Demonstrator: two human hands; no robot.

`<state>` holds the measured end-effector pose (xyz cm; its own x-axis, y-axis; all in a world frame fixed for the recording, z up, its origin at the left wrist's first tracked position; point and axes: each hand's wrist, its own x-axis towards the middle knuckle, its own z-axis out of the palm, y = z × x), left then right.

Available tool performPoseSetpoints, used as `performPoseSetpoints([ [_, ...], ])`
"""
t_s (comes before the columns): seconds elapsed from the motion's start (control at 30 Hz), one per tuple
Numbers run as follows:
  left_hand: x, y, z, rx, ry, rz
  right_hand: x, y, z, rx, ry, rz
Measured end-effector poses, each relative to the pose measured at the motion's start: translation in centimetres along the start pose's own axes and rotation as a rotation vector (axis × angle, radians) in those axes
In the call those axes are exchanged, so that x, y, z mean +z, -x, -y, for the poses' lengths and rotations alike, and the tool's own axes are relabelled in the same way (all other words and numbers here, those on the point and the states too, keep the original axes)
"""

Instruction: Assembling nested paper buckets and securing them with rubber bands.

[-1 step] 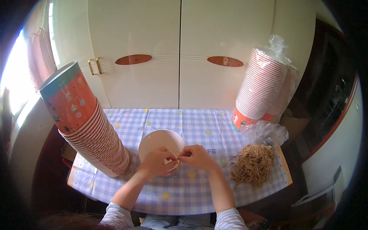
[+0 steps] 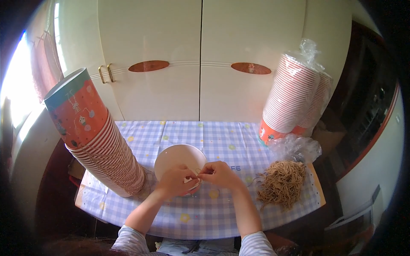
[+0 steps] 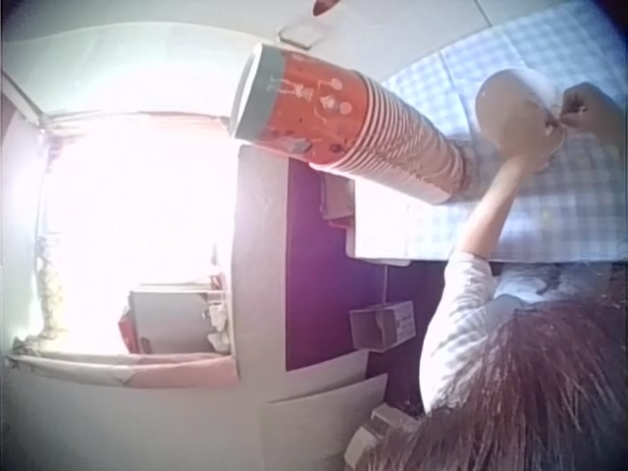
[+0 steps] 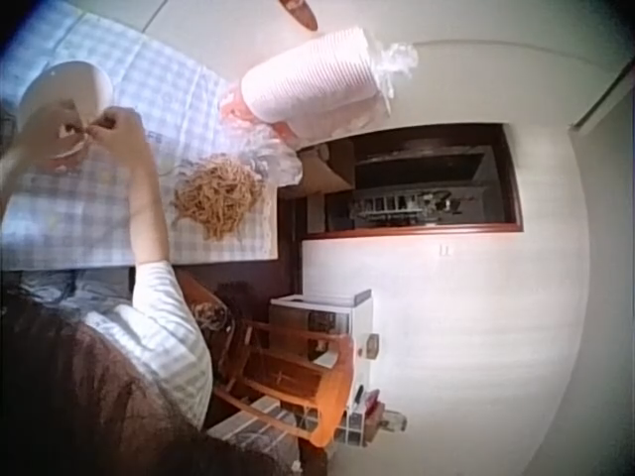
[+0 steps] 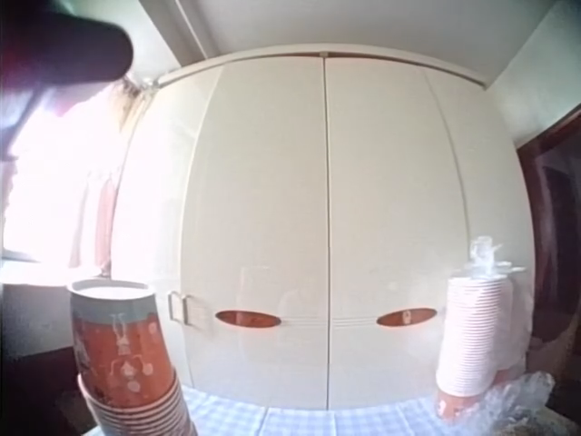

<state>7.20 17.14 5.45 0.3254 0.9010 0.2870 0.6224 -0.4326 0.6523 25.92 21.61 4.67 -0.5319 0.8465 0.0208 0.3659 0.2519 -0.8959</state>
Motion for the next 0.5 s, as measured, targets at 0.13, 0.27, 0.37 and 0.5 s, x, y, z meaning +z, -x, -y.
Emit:
performPoseSetpoints([
  [0.13, 0.04, -0.09, -0.48, -0.048, -0.018, 0.104, -0.07, -0.24, -0.60, -0.002, -0.065, 0.049],
  [0.27, 0.23, -0.18, -0.58, -0.059, -0.033, 0.143, 0.05, -0.31, -0.61, 0.012, -0.128, 0.051],
  [0.37, 0.34, -0.17, -0.63, -0.060, -0.070, 0.134, 0.05, -0.18, -0.24, 0.030, -0.133, 0.043],
  [0.5, 0.69, 0.00, -0.51, -0.060, -0.067, 0.051, 0.06, -0.18, -0.21, 0.006, -0.124, 0.028],
])
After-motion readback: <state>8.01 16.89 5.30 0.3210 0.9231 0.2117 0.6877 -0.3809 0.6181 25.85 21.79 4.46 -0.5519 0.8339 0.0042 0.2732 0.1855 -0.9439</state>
